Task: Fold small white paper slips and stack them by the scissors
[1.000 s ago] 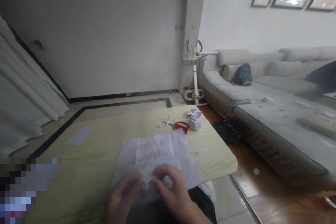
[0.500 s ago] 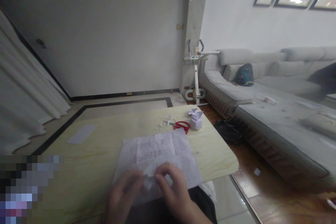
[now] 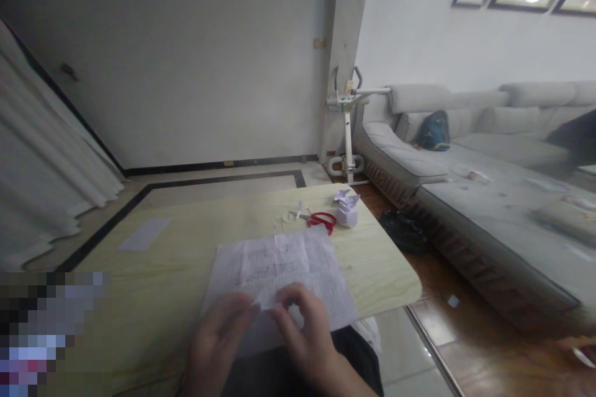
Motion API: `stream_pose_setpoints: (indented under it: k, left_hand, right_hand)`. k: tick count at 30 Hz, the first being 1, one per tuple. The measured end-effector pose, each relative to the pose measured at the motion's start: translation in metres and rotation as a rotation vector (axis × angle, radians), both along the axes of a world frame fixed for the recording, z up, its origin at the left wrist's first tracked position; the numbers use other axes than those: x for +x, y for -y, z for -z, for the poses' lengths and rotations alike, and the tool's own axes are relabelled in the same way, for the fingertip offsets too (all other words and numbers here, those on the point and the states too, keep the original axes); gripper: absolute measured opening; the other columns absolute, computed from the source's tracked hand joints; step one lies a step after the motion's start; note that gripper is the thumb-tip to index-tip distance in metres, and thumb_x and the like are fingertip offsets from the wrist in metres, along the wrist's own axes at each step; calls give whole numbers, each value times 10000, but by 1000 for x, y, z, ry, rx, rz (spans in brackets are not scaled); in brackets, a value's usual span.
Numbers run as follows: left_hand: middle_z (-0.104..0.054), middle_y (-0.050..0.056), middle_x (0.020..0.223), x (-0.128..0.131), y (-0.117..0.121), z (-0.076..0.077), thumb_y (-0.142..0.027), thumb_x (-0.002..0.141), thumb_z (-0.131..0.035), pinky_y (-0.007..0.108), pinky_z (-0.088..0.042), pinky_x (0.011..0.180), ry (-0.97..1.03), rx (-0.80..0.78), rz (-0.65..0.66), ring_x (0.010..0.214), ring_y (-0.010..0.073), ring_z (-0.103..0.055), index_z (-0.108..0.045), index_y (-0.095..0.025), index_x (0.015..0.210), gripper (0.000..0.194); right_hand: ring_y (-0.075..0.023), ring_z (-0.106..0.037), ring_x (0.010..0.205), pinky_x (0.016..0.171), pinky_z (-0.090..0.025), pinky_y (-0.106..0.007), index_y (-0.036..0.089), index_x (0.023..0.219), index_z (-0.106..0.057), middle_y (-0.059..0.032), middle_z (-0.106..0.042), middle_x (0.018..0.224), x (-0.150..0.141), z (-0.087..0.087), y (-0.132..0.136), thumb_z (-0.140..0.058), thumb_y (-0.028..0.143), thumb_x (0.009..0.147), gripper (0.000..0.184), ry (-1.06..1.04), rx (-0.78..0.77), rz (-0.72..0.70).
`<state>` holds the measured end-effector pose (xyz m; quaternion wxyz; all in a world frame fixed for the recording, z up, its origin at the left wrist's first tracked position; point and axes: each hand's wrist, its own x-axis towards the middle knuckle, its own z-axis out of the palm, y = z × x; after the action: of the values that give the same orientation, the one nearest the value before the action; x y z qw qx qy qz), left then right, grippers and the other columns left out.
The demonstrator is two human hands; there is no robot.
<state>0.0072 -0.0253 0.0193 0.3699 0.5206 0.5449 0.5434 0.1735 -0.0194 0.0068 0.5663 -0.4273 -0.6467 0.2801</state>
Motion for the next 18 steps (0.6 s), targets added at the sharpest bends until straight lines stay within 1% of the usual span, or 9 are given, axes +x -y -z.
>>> stream_pose_setpoints:
  k: [3, 5, 7, 9, 11, 14, 16, 18]
  left_hand:
    - [-773, 50, 784, -2, -1, 3, -361, 782, -722, 263, -596, 692, -56, 18, -2, 749, 220, -734, -732, -190, 803, 173]
    - [-769, 45, 763, -2, -1, 3, -338, 792, -711, 259, -593, 676, -90, 40, 3, 729, 217, -731, -730, -192, 792, 148]
    - [-764, 36, 742, -3, 0, 3, -313, 794, -702, 252, -593, 660, -101, 70, 4, 708, 211, -729, -725, -195, 779, 120]
    - [-761, 29, 736, -3, 0, 2, -295, 799, -695, 247, -595, 657, -105, 85, 15, 702, 205, -729, -721, -200, 775, 101]
    - [-764, 26, 738, -2, 1, 2, -288, 803, -693, 247, -597, 669, -116, 91, 24, 706, 203, -731, -722, -203, 775, 94]
    - [-770, 28, 730, -1, -1, 1, -299, 787, -704, 252, -600, 666, -125, 97, 26, 699, 207, -736, -730, -203, 768, 101]
    - [-784, 41, 766, -1, -3, 2, -319, 766, -711, 265, -606, 670, -106, 73, 35, 722, 220, -745, -738, -197, 801, 130]
    - [-794, 56, 817, 0, -6, 2, -346, 761, -706, 279, -608, 687, -100, 12, 76, 756, 232, -750, -745, -187, 849, 186]
  right_hand:
    - [-208, -677, 756, 693, -576, -311, 192, 985, -659, -75, -718, 888, 0, 5, -2, -685, 437, 839, 286, -18, -54, 0]
    - [-213, -682, 745, 712, -579, -336, 191, 990, -685, -83, -734, 905, 0, 7, -4, -690, 460, 826, 315, -17, -91, -10]
    - [-218, -681, 733, 714, -575, -349, 190, 944, -715, -78, -745, 870, 0, 5, -5, -691, 448, 825, 285, -15, -146, -10]
    - [-229, -684, 754, 713, -566, -352, 191, 909, -740, -75, -755, 852, 0, 0, -6, -690, 424, 827, 252, -24, -222, -18]
    - [-232, -688, 773, 711, -556, -342, 192, 875, -752, -68, -762, 841, -1, -7, -7, -683, 404, 831, 228, -60, -295, -57]
    - [-216, -676, 733, 684, -536, -313, 180, 802, -740, -51, -749, 773, -1, -14, -8, -671, 386, 833, 220, -122, -370, -110]
    - [-202, -652, 686, 652, -518, -296, 175, 763, -725, -38, -723, 716, -2, -15, -8, -665, 383, 827, 227, -145, -393, -101]
    - [-190, -627, 650, 628, -499, -285, 173, 729, -712, -27, -693, 669, -2, -14, -8, -664, 385, 817, 234, -152, -404, -66]
